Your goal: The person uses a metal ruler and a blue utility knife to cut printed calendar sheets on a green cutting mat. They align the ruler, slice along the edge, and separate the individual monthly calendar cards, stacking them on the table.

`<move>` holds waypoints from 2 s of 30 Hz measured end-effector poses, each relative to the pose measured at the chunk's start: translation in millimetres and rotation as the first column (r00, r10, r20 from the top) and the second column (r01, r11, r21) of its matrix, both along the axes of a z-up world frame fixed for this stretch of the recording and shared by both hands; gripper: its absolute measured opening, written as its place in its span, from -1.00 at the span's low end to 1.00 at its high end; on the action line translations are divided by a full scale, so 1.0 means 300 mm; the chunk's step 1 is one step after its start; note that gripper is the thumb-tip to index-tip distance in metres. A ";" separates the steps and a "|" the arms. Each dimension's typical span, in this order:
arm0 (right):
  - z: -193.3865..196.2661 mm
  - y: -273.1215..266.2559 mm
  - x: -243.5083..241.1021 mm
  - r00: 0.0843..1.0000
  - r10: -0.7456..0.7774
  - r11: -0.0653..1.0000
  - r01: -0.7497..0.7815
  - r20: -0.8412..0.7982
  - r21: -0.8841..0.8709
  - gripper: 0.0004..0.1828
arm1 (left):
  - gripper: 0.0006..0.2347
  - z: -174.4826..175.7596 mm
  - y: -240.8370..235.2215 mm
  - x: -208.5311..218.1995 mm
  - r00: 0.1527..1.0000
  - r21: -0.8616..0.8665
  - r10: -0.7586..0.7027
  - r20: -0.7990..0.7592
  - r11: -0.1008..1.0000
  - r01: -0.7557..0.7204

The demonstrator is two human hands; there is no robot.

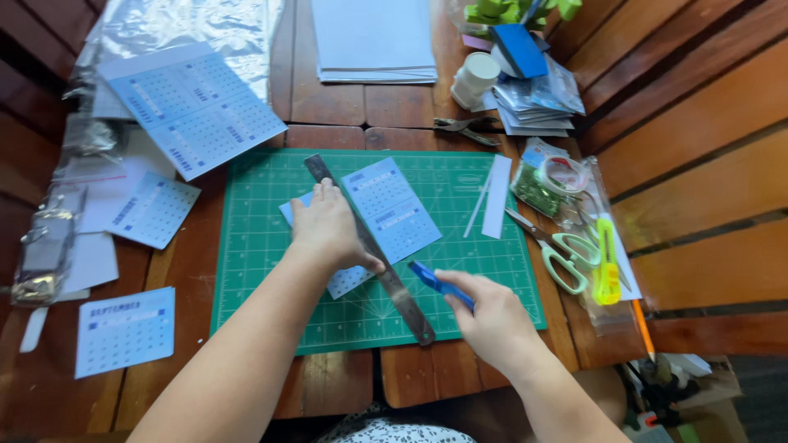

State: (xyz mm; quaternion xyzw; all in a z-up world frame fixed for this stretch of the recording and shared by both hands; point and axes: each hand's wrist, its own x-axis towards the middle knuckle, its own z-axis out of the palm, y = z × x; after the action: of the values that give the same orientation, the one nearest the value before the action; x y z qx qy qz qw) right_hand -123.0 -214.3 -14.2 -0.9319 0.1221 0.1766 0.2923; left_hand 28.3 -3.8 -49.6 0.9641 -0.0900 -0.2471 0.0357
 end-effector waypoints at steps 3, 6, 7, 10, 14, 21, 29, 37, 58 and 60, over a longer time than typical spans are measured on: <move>-0.124 -0.079 0.005 0.963 -0.116 0.989 0.135 0.242 -0.060 -0.61 | 0.36 0.015 0.018 -0.021 1.000 -0.060 0.024 0.016 0.998 -0.023; -0.244 -0.136 0.020 0.938 -0.115 0.959 0.191 0.326 -0.211 -0.62 | 0.23 0.018 0.051 -0.027 0.997 -0.129 0.044 0.070 0.991 -0.035; -0.265 -0.149 0.030 0.937 -0.127 0.954 0.205 0.326 -0.219 -0.62 | 0.23 0.024 0.066 -0.026 0.997 -0.137 0.030 0.069 0.990 -0.020; -0.275 -0.143 0.082 0.898 0.020 0.942 0.130 0.439 -0.309 -0.70 | 0.17 0.020 0.123 -0.020 0.964 -0.035 0.234 0.124 0.972 -0.231; -0.257 -0.062 0.239 0.908 0.027 0.985 0.046 0.417 -0.164 -0.59 | 0.02 -0.001 0.167 0.010 0.951 0.064 0.274 0.141 0.956 -0.285; -0.232 0.095 0.554 0.995 0.067 0.953 -0.042 0.072 -0.300 -0.06 | -0.06 -0.004 0.193 0.097 0.943 0.099 0.325 0.074 0.938 -0.331; -0.188 0.100 0.624 0.991 0.118 0.941 -0.090 0.066 -0.326 0.13 | -0.23 -0.180 0.287 0.153 0.890 -0.298 0.453 0.057 0.858 -0.418; -0.202 0.093 0.667 0.998 -0.055 0.976 0.046 -0.039 -0.211 0.08 | -0.26 -0.163 0.252 -0.039 0.668 -0.786 0.567 -0.483 0.056 -0.616; -0.257 0.106 0.657 0.999 0.000 0.968 0.010 0.040 -0.250 -0.55 | -0.66 0.032 0.503 -0.096 0.684 -0.681 0.682 0.258 0.631 -0.372; -0.254 0.089 0.653 0.970 0.058 0.967 0.004 0.235 -0.255 -0.69 | -0.74 -0.035 0.526 -0.088 0.658 -0.969 0.753 0.000 0.162 -0.185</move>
State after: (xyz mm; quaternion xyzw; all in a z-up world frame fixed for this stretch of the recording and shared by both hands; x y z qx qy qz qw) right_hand 73.0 -187.5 -90.4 -0.9778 0.0944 0.0492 0.1808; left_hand 2.0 153.9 -60.2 0.7651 0.1029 0.1292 0.6224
